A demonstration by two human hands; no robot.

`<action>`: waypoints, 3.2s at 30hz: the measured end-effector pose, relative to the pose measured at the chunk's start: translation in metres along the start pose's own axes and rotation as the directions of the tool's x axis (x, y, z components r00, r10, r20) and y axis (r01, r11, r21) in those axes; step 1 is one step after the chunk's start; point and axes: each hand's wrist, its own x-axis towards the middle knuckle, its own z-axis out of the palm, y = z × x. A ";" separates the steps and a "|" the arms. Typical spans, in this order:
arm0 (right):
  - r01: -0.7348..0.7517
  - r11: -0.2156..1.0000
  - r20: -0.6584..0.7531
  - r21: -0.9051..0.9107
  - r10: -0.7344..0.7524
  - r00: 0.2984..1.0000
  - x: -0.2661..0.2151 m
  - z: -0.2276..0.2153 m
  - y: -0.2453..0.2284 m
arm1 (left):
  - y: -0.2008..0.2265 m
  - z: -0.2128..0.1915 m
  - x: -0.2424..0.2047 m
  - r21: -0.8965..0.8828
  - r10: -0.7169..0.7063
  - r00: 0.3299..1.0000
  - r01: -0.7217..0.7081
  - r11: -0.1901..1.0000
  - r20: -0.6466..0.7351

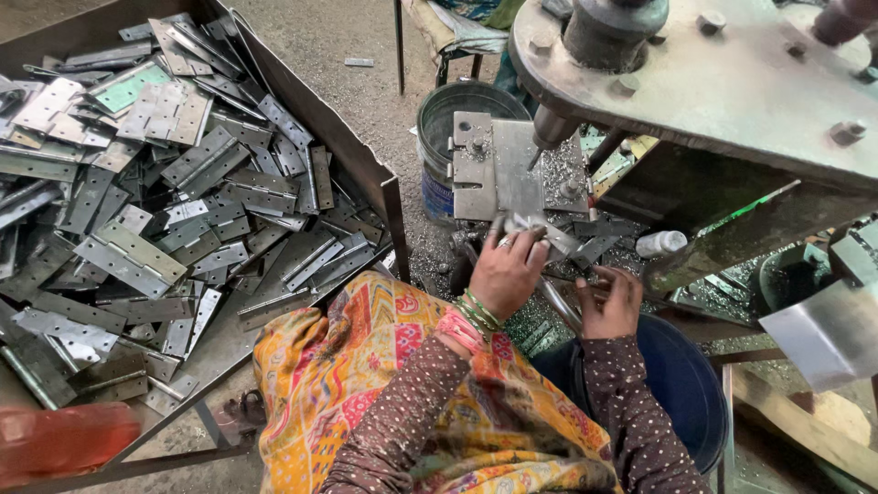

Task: The person repeatedly picks metal hinge plates from a bin, places them into a jig on a punch press, and operates the lever to punch holes. The finished pieces are dropped into a bin below.

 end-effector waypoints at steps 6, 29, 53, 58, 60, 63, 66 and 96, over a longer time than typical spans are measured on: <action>-0.020 0.999 -0.018 0.051 0.021 1.000 -0.003 0.001 -0.004 | -0.001 0.021 0.061 0.158 0.075 0.960 -0.033 0.987 -0.269; 0.061 0.996 0.068 -0.058 -0.057 0.996 0.001 -0.001 -0.010 | -0.008 0.003 0.055 0.314 -0.431 0.697 0.300 0.901 0.572; 0.118 0.828 0.604 -0.548 0.294 0.740 0.007 0.049 0.087 | -0.030 0.033 0.063 0.334 -0.405 0.801 0.272 0.903 0.441; 0.040 0.871 0.539 -0.489 0.266 0.799 -0.018 0.058 0.092 | -0.040 0.047 0.071 0.298 -0.418 0.820 0.317 0.900 0.391; 0.012 0.848 0.495 -0.530 0.297 0.816 -0.037 0.060 0.094 | -0.035 0.049 0.054 0.352 -0.388 0.842 0.258 0.900 0.375; 0.078 0.869 0.600 -0.488 0.270 0.753 -0.022 0.055 0.085 | -0.028 0.059 0.045 0.348 -0.354 0.906 0.262 0.900 0.234; 0.038 0.837 0.625 -0.546 0.377 0.684 0.016 0.045 0.065 | -0.030 0.065 0.046 0.349 -0.371 0.854 0.245 0.905 0.363; 0.107 0.848 0.425 -0.519 0.147 0.893 -0.051 0.089 0.131 | -0.044 0.045 0.079 0.379 -0.343 0.865 0.199 0.904 0.365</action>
